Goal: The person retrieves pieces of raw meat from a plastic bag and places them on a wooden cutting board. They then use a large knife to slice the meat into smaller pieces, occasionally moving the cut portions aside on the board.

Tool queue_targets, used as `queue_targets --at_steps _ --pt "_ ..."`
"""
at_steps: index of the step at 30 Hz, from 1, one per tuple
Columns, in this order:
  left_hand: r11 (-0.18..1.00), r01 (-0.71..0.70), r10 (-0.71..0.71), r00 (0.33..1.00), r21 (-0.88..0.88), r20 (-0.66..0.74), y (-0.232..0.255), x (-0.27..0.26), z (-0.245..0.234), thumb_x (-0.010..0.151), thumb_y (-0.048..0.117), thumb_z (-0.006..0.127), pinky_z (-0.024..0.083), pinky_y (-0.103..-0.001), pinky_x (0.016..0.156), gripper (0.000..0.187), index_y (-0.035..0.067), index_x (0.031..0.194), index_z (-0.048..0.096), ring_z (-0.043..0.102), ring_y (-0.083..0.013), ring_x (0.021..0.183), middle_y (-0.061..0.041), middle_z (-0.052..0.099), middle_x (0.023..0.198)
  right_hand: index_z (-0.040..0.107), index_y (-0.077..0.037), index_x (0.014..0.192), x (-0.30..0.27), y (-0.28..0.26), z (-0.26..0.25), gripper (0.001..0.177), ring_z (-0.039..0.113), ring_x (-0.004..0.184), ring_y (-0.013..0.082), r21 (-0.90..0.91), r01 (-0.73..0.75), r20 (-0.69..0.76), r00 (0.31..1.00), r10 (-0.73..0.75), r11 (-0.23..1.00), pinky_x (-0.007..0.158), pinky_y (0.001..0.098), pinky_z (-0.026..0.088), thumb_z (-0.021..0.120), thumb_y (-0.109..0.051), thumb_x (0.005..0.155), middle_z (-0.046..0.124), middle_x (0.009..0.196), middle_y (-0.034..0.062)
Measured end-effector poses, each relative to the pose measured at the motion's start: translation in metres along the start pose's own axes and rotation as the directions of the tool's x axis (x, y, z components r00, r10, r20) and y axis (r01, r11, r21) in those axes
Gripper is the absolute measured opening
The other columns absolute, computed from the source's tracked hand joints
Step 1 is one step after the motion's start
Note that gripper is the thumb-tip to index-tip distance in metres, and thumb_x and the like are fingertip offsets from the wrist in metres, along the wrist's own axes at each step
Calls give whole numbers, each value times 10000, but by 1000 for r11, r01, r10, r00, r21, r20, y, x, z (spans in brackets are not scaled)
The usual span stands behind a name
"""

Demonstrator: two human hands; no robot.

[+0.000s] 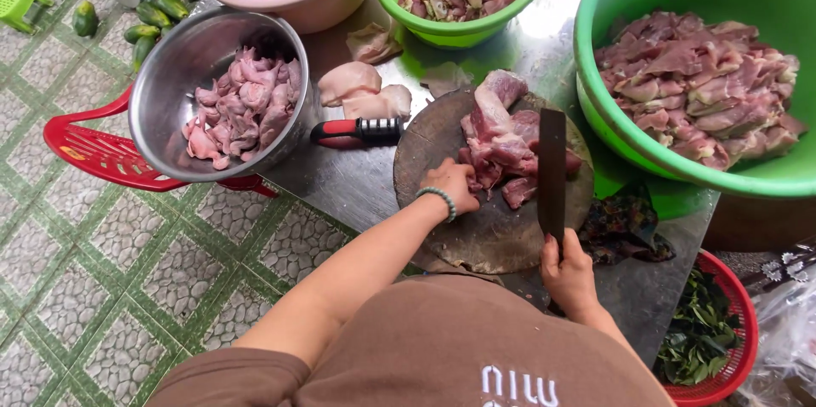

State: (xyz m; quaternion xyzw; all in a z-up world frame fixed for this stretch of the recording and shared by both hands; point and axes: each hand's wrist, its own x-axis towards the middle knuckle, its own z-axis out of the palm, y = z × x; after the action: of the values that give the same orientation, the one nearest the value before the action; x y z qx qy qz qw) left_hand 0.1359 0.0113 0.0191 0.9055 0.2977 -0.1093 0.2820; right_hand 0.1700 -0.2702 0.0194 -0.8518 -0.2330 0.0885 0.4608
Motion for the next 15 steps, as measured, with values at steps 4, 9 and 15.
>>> queue_targets --at_steps 4,9,15 --pt "733 21 108 983 -680 146 -40 10 6 692 212 860 637 -496 773 411 133 1067 712 702 -300 864 -136 667 1026 600 -70 997 -3 32 10 126 616 564 226 7 -12 -92 996 13 1000 548 381 500 594 -194 1019 637 678 128" --pt "11 300 302 908 -954 289 -39 29 -89 822 111 732 652 -451 661 226 108 1031 645 703 -181 748 -68 687 931 609 -80 982 3 29 14 149 568 475 199 121 -309 -7 950 312 943 475 405 472 591 -226 995 597 577 111" --pt "-210 -182 599 753 -961 -273 21 86 -248 970 104 686 632 -378 817 257 -35 1182 645 690 -156 902 -104 670 1059 666 -106 1069 1 62 39 163 622 524 175 -23 -233 -205 953 223 972 550 370 517 628 -233 975 624 594 111"
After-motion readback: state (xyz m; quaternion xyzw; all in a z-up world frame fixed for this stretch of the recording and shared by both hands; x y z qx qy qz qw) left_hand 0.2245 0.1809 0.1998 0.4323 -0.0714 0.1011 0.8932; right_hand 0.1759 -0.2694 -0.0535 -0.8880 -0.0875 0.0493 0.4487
